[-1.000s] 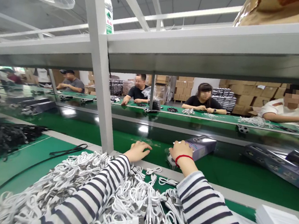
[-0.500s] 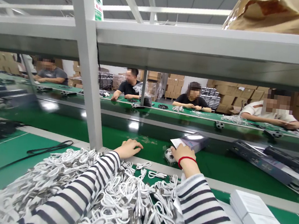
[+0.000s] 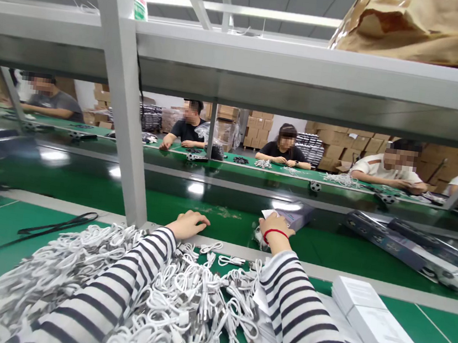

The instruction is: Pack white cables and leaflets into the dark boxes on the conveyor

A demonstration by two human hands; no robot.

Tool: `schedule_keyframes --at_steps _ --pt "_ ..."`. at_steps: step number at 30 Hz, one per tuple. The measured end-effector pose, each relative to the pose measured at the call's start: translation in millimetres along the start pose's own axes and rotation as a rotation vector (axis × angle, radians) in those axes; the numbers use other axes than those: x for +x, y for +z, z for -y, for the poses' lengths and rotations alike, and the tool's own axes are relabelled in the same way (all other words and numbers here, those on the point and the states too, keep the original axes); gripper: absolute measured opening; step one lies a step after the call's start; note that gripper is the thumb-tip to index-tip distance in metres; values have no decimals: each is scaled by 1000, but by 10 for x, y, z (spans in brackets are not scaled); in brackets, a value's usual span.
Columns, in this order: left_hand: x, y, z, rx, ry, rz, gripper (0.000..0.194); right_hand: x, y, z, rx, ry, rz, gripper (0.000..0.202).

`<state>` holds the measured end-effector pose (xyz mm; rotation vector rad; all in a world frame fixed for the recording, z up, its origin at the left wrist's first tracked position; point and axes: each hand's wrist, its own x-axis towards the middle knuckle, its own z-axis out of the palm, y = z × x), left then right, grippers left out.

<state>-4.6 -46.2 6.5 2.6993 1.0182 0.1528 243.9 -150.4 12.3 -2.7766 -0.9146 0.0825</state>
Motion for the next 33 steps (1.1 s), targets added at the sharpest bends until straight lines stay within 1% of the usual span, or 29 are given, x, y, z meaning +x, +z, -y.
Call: schedule_keyframes --at_steps 2,5,8,10,13,14,18,20,26,31,33 --pt "6 3 3 5 -1 7 31 2 9 -10 23 31 -26 52" --pt "20 14 14 11 -7 11 31 34 20 -64 44 43 -126 53" --pt "29 22 23 4 -10 12 31 84 14 -168 135 51 -212 42" --pt "30 21 24 1 -5 15 31 113 6 -237 212 15 -259 35" --pt "24 9 15 2 -2 25 31 144 3 -286 248 -59 -333 35" --pt "19 4 11 0 -3 29 31 152 5 -286 243 -64 -328 35" --pt "1 -16 -4 -18 -3 38 31 176 7 -269 239 15 -183 35" --pt "-4 -19 -4 -27 -5 47 31 175 -10 -280 252 28 -171 36" --pt "17 -5 27 -53 0 86 31 150 -103 -310 301 -26 -274 38" --pt "30 -4 35 -55 1 99 32 73 -134 -261 344 27 -337 37" --pt "23 -12 26 -62 -4 102 32 44 -215 -220 378 3 -412 38"
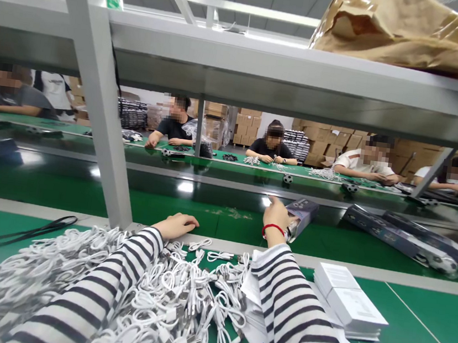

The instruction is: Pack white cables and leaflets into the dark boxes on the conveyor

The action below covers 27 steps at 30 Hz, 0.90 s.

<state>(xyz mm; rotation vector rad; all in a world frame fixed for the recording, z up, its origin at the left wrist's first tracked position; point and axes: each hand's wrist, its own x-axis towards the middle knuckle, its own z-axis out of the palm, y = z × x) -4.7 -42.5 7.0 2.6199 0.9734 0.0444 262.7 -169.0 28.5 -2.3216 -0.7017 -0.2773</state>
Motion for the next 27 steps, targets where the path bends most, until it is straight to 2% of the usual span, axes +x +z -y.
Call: schedule_keyframes --at_steps 3,7,9,12,15,17,19,22,27 --pt "-11 -10 -14 -19 -5 2 32 160 -253 192 79 -157 -110 39" --pt "-10 -14 -18 -40 4 5 32 632 -835 423 -4 -349 -201 41" --pt "-6 -12 -18 -44 5 1 31 820 -1101 379 -90 -494 -109 37" --pt "-2 -12 -23 -57 0 2 31 857 -1287 3 -170 -598 59 29" --pt "1 -14 -33 -65 10 6 30 684 -1182 -615 -249 -591 221 30" --pt "2 -14 -37 -70 14 11 30 570 -1017 -1000 -269 -550 341 35" --pt "0 -13 -38 -83 14 20 30 514 -842 -1268 -301 -526 390 38" --pt "-2 -8 -30 -108 19 21 30 556 -636 -1443 -382 -513 417 39" --pt "23 19 15 -136 42 7 30 771 -479 -1513 -460 -402 504 40"
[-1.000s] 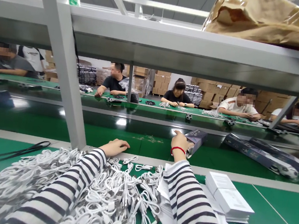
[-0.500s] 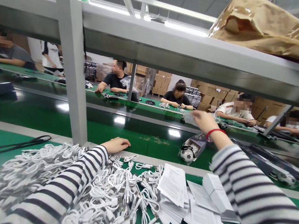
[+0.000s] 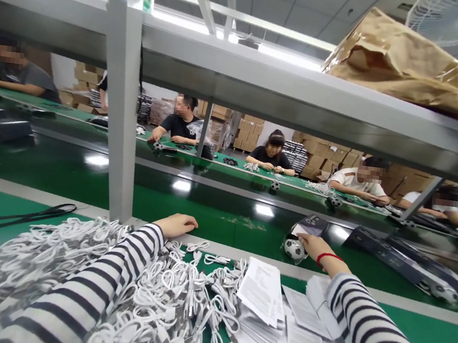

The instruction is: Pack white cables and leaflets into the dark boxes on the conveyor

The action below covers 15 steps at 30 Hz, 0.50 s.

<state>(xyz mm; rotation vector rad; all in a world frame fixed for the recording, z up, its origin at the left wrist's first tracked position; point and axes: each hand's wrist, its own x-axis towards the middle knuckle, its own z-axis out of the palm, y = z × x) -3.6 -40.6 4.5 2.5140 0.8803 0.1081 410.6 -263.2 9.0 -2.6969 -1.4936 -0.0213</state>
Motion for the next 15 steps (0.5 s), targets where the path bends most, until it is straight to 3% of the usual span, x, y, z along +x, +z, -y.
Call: schedule_keyframes --at_steps 4,8,11,15 --pt "25 16 28 -9 18 -7 30 112 -113 -55 20 11 -47 40" --pt "27 13 20 -12 18 -2 30 175 -509 89 21 -32 -104 40" --pt "26 11 16 -17 20 0 30 108 -860 487 77 -132 -120 38" --pt "9 35 8 -10 36 5 30 -174 -1040 1447 135 -426 -60 36"
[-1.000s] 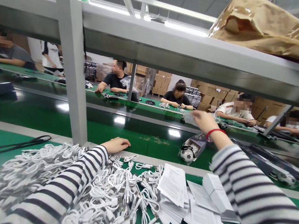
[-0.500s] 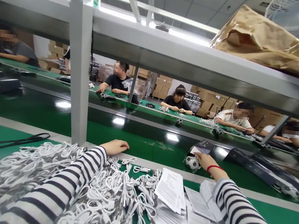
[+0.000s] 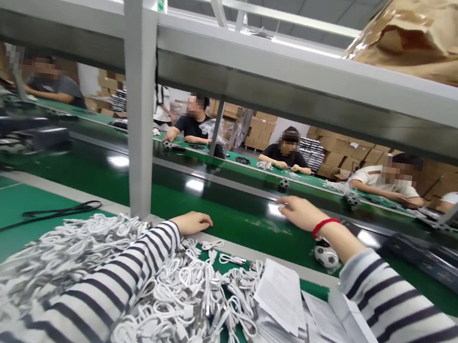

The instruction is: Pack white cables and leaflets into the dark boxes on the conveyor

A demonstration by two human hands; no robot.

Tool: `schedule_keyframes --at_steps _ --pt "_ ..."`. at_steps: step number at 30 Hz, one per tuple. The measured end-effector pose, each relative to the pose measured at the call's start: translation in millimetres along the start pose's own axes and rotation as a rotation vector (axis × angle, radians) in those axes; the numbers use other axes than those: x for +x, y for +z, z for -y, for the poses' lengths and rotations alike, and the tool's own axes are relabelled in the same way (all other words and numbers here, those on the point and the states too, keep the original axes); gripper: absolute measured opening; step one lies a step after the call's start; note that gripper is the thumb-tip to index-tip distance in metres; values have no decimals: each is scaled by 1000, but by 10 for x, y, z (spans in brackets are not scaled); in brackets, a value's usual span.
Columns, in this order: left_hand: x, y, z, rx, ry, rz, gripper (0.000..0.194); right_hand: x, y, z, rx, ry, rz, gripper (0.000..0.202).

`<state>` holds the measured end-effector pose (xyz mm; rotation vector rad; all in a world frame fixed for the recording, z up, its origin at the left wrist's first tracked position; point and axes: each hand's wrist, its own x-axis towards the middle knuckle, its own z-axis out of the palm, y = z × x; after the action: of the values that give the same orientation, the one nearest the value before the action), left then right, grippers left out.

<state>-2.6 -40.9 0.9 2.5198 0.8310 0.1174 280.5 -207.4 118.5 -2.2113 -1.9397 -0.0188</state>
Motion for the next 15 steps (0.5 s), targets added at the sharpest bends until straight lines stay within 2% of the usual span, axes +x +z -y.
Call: schedule_keyframes --at_steps 1,4,7,9,11,15 --pt "-14 8 -10 6 3 -4 30 34 65 273 25 -107 48 36" --pt "-69 26 -51 3 60 28 29 148 405 961 87 -291 204 31" --pt "-104 25 -76 -54 78 167 29 313 860 1336 63 -364 230 27" --pt "-111 17 -78 -84 37 269 32 430 1152 1412 108 -379 201 30" --pt "-110 8 -74 -133 42 323 34 516 1381 1381 230 -383 189 33" --pt "-91 -11 -69 -205 27 481 28 553 1592 1219 449 -333 235 34"
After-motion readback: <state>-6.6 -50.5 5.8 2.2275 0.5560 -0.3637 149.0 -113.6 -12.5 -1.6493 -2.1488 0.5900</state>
